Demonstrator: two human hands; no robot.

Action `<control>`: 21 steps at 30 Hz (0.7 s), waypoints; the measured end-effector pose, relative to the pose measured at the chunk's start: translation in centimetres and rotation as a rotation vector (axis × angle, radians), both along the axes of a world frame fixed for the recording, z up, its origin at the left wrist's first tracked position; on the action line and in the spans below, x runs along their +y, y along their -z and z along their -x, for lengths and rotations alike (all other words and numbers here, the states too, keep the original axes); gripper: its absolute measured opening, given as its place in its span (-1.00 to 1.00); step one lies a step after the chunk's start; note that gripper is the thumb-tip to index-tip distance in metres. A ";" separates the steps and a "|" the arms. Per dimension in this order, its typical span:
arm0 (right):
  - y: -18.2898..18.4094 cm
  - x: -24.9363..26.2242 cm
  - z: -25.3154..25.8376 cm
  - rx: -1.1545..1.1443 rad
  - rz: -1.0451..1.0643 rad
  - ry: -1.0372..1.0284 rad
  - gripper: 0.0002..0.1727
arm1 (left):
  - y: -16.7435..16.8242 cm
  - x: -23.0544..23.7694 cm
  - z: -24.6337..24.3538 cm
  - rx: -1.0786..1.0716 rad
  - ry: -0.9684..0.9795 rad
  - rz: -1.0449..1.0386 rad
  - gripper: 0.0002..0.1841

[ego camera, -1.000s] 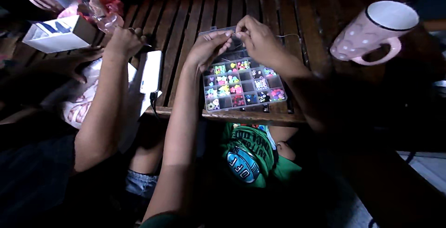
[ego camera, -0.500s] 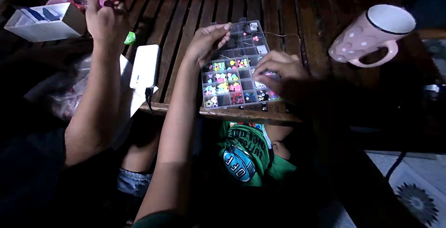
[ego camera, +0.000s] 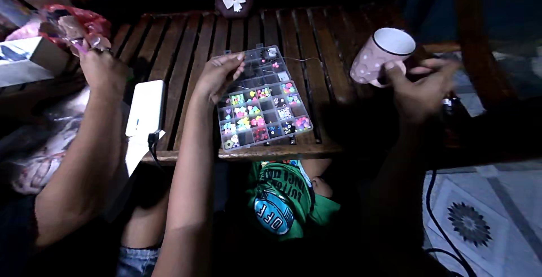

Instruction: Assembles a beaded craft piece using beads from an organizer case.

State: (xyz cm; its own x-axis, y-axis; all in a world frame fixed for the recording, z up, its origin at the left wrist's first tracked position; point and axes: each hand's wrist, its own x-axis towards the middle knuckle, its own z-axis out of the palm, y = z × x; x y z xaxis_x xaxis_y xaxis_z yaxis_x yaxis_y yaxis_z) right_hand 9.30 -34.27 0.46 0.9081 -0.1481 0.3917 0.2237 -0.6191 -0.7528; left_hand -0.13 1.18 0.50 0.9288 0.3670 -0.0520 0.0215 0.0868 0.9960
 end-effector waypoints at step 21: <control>-0.5 -3.2 10.0 -0.164 0.054 -0.303 -0.59 | 0.7 0.5 -0.1 0.029 -0.006 -0.013 -0.83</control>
